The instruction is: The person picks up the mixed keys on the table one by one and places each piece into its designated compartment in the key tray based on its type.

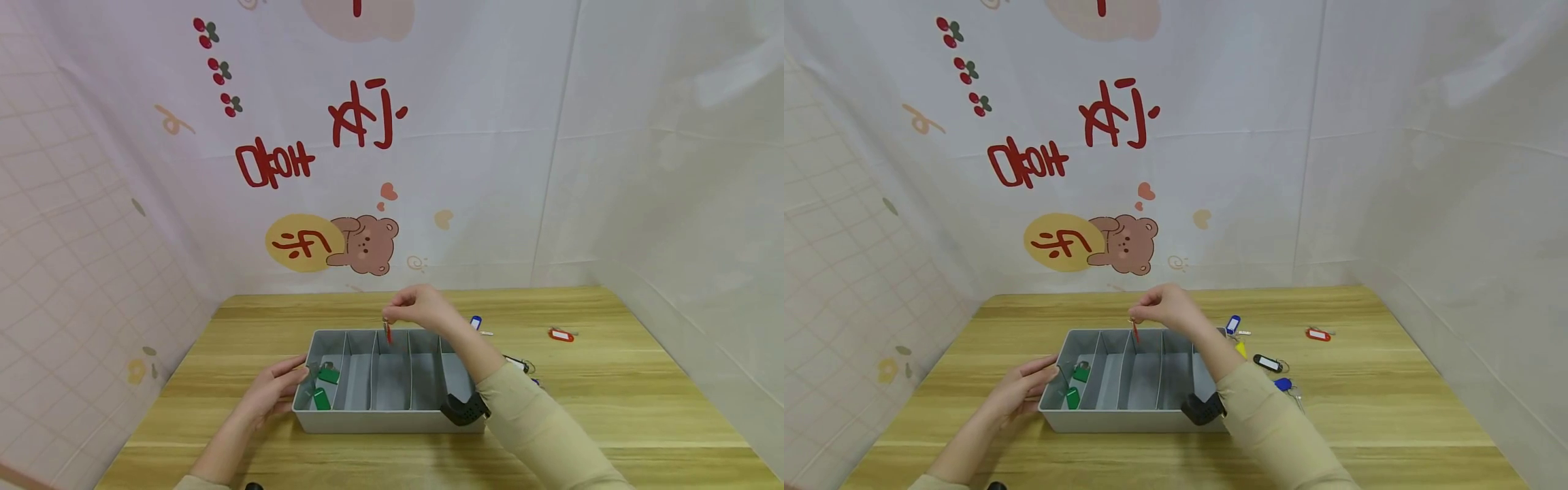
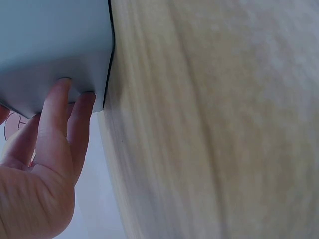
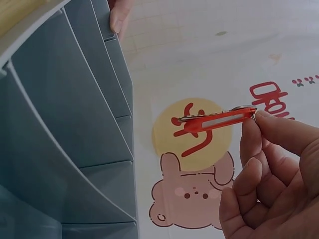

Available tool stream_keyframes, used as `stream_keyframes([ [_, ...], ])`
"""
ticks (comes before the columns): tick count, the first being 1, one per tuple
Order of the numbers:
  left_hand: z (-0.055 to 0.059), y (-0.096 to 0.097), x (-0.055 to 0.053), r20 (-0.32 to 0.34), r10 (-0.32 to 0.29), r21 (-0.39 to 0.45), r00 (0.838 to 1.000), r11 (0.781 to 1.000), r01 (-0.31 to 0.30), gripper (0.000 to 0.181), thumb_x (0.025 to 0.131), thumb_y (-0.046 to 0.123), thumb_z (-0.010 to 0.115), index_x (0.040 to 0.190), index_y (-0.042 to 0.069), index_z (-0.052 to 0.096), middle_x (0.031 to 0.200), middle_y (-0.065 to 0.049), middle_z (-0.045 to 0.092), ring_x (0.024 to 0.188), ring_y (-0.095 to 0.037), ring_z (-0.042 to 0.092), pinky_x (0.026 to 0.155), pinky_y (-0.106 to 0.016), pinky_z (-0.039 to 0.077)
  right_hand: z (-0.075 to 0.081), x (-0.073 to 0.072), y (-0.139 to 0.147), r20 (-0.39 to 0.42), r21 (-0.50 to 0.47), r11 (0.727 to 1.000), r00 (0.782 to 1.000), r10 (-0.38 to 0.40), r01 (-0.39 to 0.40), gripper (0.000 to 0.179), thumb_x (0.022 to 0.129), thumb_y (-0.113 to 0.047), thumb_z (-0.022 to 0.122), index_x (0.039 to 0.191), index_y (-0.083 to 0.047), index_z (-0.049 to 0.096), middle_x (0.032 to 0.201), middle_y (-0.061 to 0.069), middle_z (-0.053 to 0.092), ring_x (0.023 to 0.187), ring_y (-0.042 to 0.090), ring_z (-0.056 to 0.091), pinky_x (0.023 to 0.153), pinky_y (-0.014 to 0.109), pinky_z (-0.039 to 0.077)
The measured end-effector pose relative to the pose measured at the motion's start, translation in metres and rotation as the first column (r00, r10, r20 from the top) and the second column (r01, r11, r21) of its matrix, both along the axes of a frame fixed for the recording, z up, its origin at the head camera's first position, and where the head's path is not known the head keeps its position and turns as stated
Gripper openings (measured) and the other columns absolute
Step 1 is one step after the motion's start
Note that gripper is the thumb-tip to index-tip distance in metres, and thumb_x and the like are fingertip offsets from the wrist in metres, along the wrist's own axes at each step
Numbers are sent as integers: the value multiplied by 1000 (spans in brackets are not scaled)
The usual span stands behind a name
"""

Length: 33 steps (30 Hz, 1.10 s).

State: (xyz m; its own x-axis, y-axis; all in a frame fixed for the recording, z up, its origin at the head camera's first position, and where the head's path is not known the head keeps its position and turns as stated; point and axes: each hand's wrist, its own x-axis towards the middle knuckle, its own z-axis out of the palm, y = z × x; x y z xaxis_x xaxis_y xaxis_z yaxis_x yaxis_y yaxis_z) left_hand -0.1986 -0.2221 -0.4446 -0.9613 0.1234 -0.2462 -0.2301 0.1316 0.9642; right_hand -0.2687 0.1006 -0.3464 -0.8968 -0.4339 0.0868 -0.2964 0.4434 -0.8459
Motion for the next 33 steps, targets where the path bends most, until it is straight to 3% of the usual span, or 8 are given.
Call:
stream_keyframes([
  [12,0,0,0,-4,-10,16,1000,1000,10,67,98,25,64,151,-3,35,117,-20,68,95,-28,70,74,-40,59,-13,-10,-19,63,-42,999,998,15,-13,14,92,-19,71,93,-7,77,83,-1,73,95,32,67,79,34,55],
  [21,0,0,0,-4,-13,14,1000,1000,13,67,98,26,64,151,-3,34,118,-20,67,97,-28,70,74,-40,59,-21,-14,-31,72,-46,999,997,14,-11,15,92,-18,72,92,-4,77,81,1,73,89,26,68,75,31,54],
  [27,0,0,1,-2,-11,-3,1000,1000,11,67,98,27,64,151,-1,35,118,-19,68,97,-28,70,74,-40,59,-26,-15,-37,57,-28,1000,998,1,1,13,91,-16,72,89,-5,77,81,0,73,89,31,67,76,38,55],
  [33,0,0,2,2,6,-23,1000,1000,-6,65,98,27,64,151,-1,37,122,-19,66,97,-28,70,74,-40,59,-31,-17,-42,26,7,1000,999,-23,23,13,90,-17,74,86,-6,78,78,-1,73,88,34,66,66,26,52],
])
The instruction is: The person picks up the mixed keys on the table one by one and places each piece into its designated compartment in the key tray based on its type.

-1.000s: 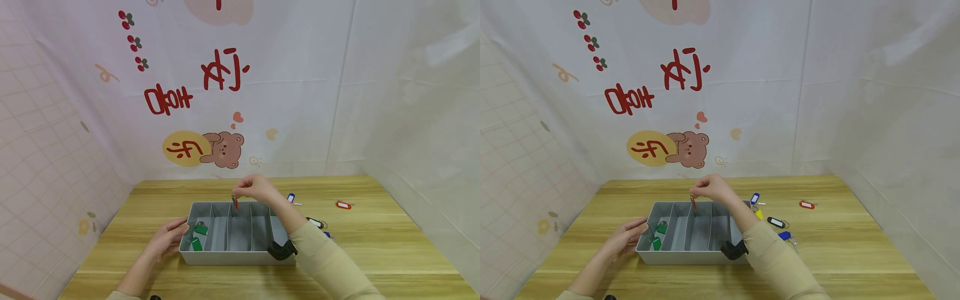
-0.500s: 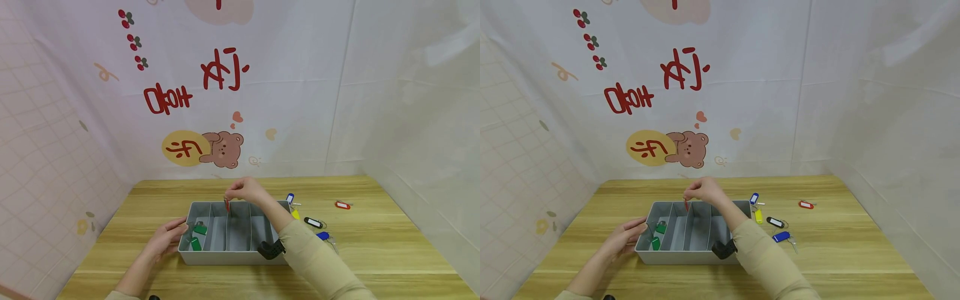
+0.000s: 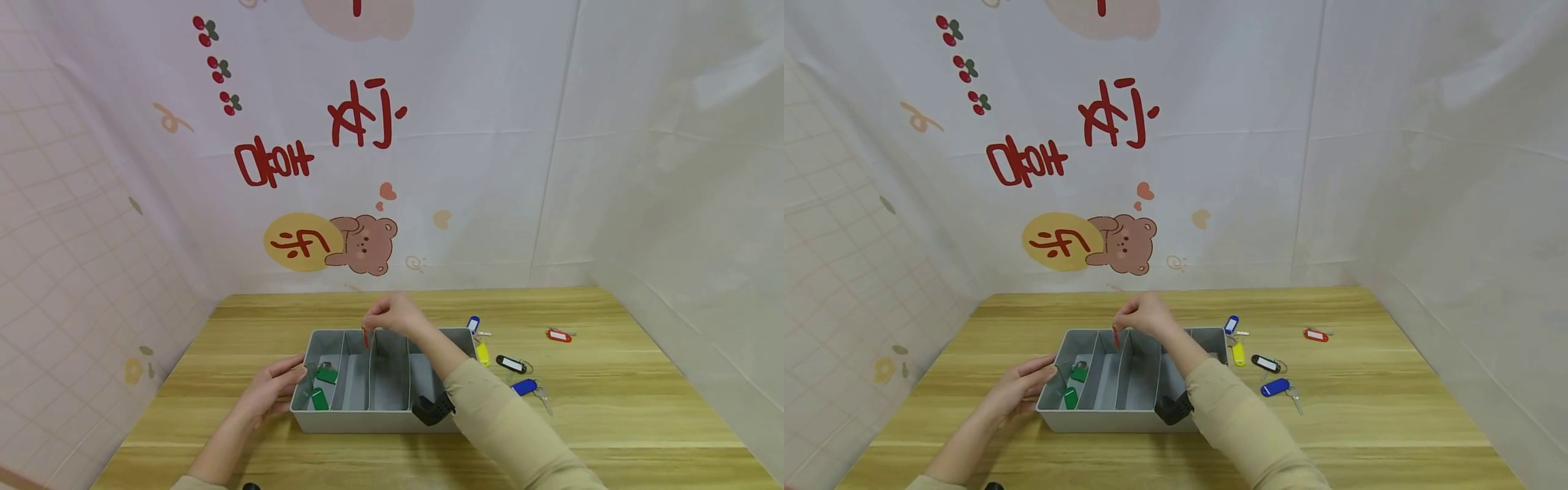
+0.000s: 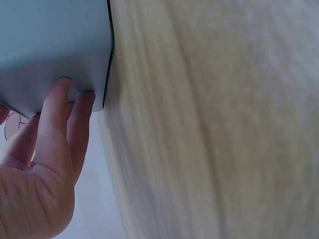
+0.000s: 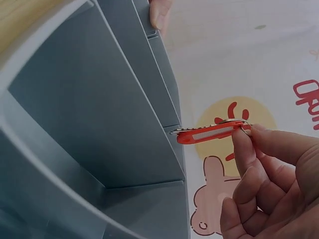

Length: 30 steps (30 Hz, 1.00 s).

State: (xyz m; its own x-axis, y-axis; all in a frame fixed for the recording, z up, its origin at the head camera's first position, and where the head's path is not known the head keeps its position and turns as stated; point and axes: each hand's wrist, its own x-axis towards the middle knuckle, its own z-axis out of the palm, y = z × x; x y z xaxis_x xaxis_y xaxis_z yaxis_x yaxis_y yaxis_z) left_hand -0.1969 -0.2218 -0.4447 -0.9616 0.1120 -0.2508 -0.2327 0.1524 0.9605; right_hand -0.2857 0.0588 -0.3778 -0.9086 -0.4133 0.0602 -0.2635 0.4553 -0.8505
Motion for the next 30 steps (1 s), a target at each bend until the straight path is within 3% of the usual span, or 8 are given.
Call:
stream_keyframes([
  [12,0,0,1,-2,-14,-1,1000,1000,14,66,99,27,63,151,-1,35,122,-20,66,97,-27,70,73,-39,59,-2,0,-7,16,27,1000,1000,-9,8,13,91,-17,72,87,-7,78,80,-3,72,89,29,67,68,26,51],
  [21,-1,0,0,8,-12,10,1000,1000,12,67,98,27,63,151,-1,35,117,-18,68,94,-26,71,71,-37,59,2,5,-2,7,-4,1000,1000,17,-17,17,92,-19,71,100,-5,76,85,0,72,82,14,65,72,28,53],
  [30,-1,0,0,1,-10,15,1000,1000,10,67,98,26,63,151,-2,35,122,-20,66,93,-26,71,70,-36,59,10,15,10,-8,-91,995,999,48,-49,23,93,-18,70,110,-2,72,92,3,72,91,33,65,72,29,53],
])
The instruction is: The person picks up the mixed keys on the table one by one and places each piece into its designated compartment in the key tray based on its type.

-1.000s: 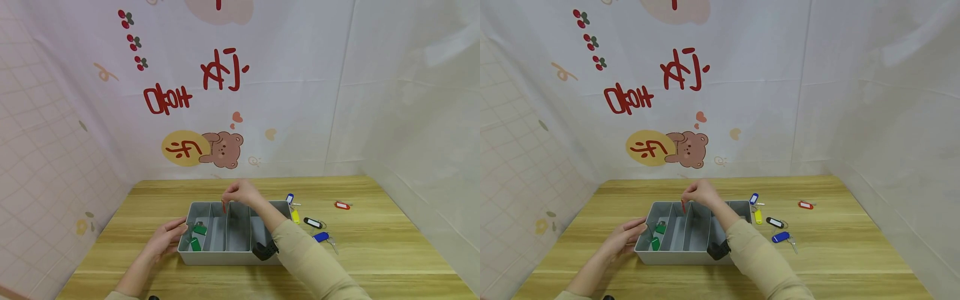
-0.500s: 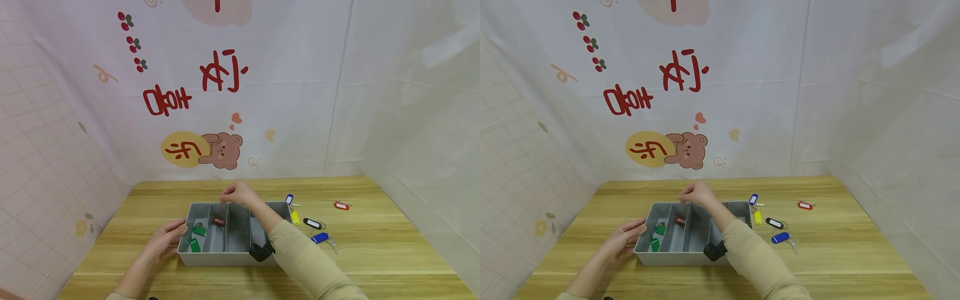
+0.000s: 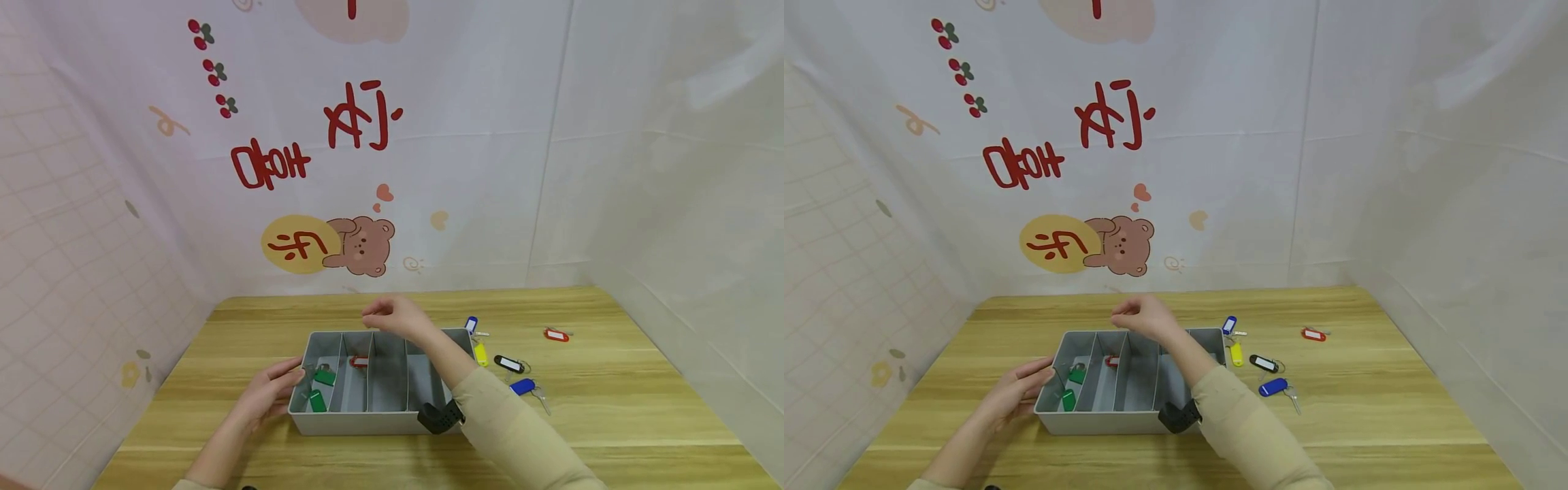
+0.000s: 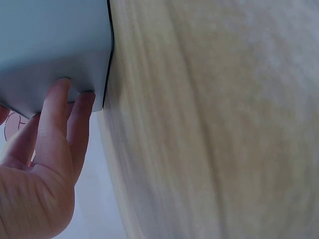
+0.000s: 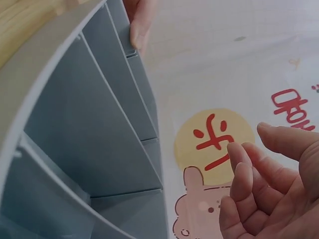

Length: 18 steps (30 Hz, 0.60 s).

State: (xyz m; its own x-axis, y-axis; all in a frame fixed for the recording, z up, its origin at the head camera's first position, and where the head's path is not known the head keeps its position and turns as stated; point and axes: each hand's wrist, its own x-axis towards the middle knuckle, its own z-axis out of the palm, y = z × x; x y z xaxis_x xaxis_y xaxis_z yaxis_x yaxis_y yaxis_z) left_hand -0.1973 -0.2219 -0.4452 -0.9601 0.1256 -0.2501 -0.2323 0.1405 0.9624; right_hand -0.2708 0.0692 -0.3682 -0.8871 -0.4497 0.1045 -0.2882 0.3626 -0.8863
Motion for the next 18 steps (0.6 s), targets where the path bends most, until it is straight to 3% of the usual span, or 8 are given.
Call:
stream_keyframes([
  [10,0,-1,0,-3,-16,14,1000,1000,16,67,99,26,62,152,-3,33,121,-19,67,95,-26,70,71,-38,59,3,14,11,-21,-56,998,1000,20,-21,26,94,-20,68,114,-3,70,95,3,70,93,33,66,81,40,56],
  [18,1,-1,-1,-3,-16,-5,1000,1000,16,67,99,28,62,151,-3,34,121,-21,66,98,-29,69,73,-39,59,8,25,24,-20,-84,996,1000,10,-11,29,95,-19,68,118,-3,68,98,3,69,88,16,64,80,35,55],
])
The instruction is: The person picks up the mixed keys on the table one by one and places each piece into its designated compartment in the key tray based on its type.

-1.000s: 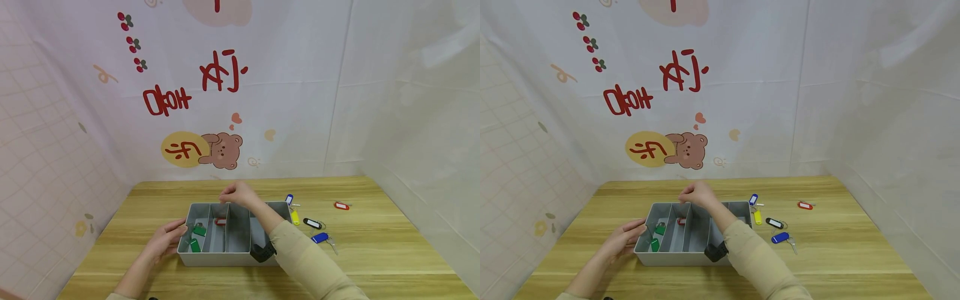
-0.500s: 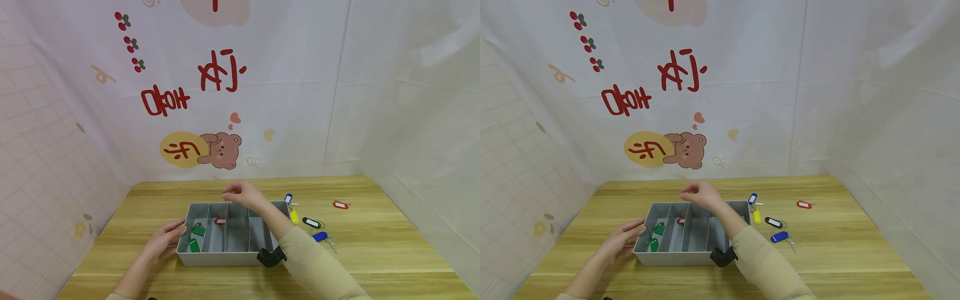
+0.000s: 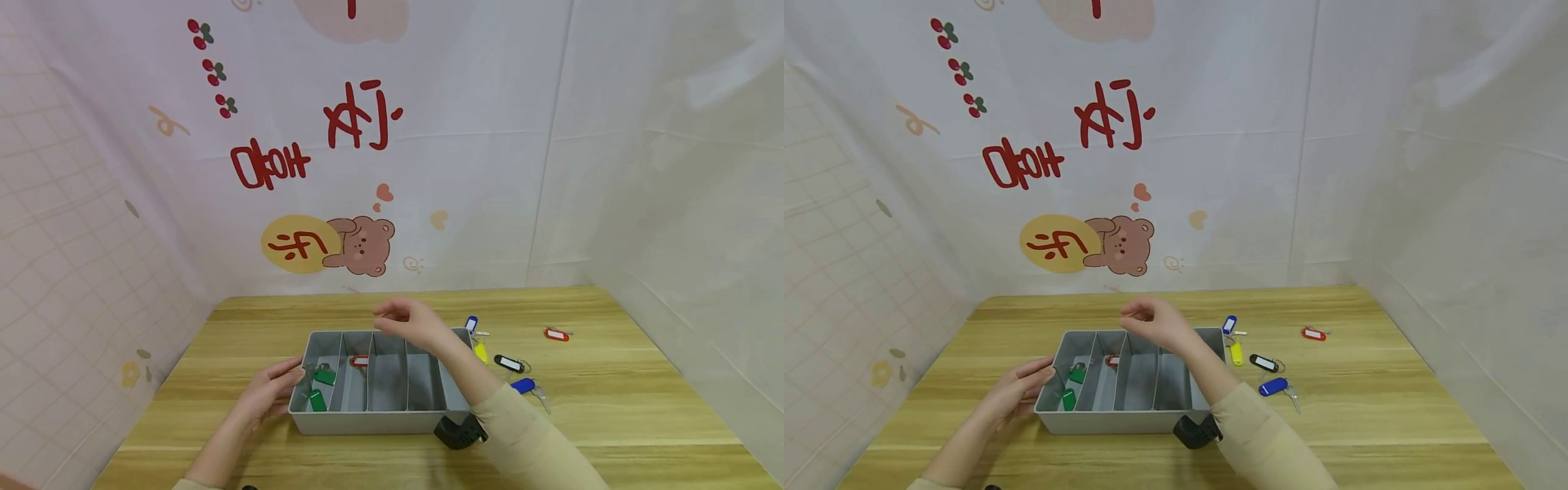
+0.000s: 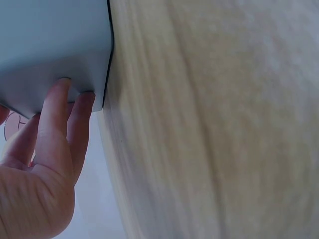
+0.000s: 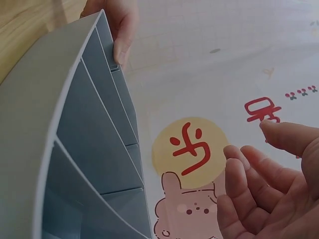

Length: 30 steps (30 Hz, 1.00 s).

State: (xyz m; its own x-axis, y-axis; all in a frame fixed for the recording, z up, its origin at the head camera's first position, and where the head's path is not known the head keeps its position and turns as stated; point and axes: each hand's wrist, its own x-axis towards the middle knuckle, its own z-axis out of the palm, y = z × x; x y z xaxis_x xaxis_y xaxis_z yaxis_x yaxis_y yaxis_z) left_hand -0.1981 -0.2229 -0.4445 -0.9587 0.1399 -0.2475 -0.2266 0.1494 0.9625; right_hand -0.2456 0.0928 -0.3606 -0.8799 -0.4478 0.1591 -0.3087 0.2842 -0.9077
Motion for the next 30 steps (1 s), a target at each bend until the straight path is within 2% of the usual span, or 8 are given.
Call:
stream_keyframes([
  [6,1,1,0,-4,6,0,1000,1000,-6,67,99,28,62,151,-3,34,119,-21,67,98,-29,69,74,-40,59,-2,5,8,-6,-13,1000,1000,-10,10,29,95,-20,68,119,-4,68,98,2,69,88,16,63,82,41,54],
  [17,-1,0,-1,-1,-12,5,1000,1000,12,66,100,28,60,152,-2,33,116,-18,68,96,-28,70,73,-41,59,-13,10,26,-24,-1,1000,999,-27,27,30,94,-23,69,119,-6,68,99,2,69,88,17,63,77,31,53],
  [23,-1,0,-1,-4,-13,9,1000,1000,13,66,100,27,60,152,-2,33,115,-18,69,96,-28,70,74,-41,59,-17,15,39,-35,-8,1000,999,-22,21,30,95,-20,69,121,-4,67,103,5,69,93,19,63,81,34,52],
  [30,-1,1,0,1,-1,19,1000,1000,1,66,99,26,61,152,-3,33,115,-19,69,97,-29,70,74,-41,59,-14,21,60,-18,8,999,999,-50,51,33,95,-19,69,123,-3,66,107,7,68,96,22,63,83,36,52],
])
